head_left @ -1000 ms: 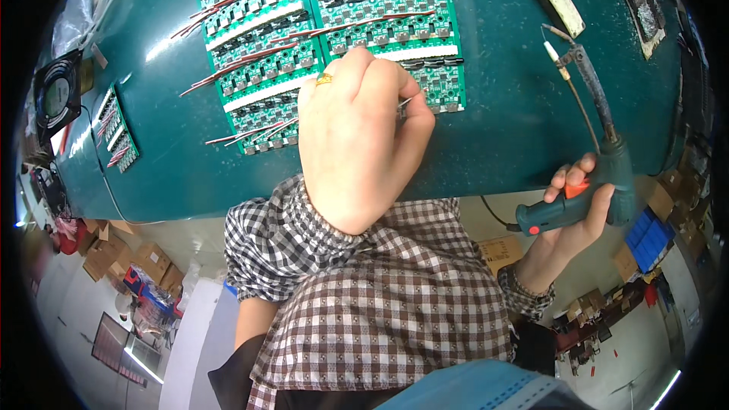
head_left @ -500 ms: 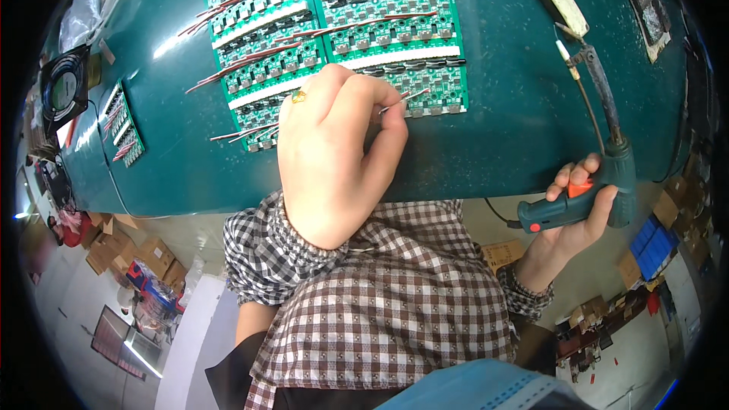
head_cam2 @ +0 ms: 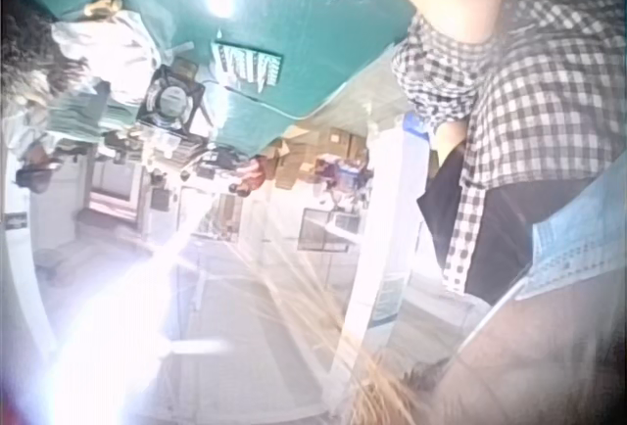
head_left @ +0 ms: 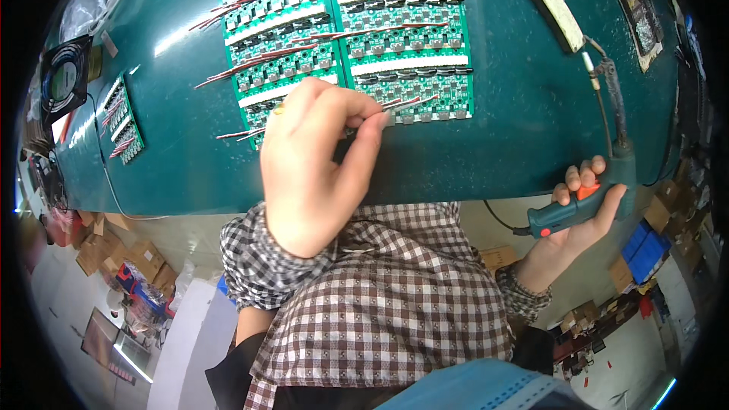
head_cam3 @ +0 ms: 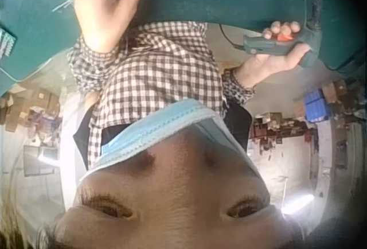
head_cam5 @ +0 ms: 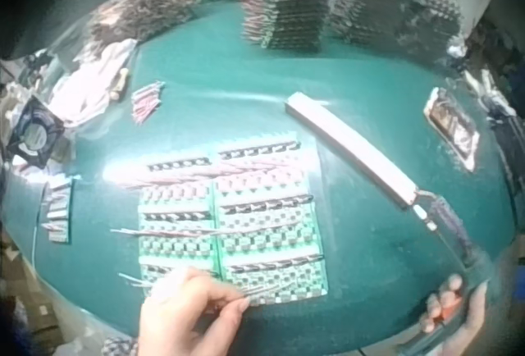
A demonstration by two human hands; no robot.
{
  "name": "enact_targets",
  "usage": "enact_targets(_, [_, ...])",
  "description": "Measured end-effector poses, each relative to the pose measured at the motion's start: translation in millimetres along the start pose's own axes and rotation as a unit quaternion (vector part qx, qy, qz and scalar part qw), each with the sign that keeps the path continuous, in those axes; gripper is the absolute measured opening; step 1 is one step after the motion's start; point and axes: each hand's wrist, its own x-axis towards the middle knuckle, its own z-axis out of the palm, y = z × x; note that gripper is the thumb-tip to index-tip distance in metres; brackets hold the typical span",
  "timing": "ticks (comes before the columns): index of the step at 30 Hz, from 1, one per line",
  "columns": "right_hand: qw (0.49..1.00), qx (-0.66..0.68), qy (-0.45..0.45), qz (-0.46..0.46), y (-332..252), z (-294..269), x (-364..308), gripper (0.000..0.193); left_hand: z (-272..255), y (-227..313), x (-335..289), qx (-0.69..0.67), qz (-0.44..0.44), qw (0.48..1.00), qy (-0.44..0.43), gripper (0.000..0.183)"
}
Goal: The person uses a soldering iron to attach wires to multiple green circuit boards laid out on a workbench. They repeatedly pick up wires, position them on the boards, and apply solder to secure the connections. The person also handles the boards to reposition them during the process.
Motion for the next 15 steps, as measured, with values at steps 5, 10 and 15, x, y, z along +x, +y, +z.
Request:
enact_targets(5, [0.998, 0.028, -0.052, -0.003, -11.7, -6.8, 21.3, 0.044, -42.3, -31.9, 29.1, -0.004, -0.021, 0.99, 0.138, 0.016])
enact_targets(10, [0.997, 0.034, -0.062, 0.012, -7.0, -3.6, 37.6, 0.043, -96.8, -106.5, 92.2, 0.087, -0.04, 0.979, 0.182, 0.035])
enact_targets(15, [0.995, 0.07, -0.067, 0.018, -8.6, -11.1, 33.2, 0.04, -100.3, -122.4, 106.7, 0.179, 0.003, 0.971, 0.159, 0.018])
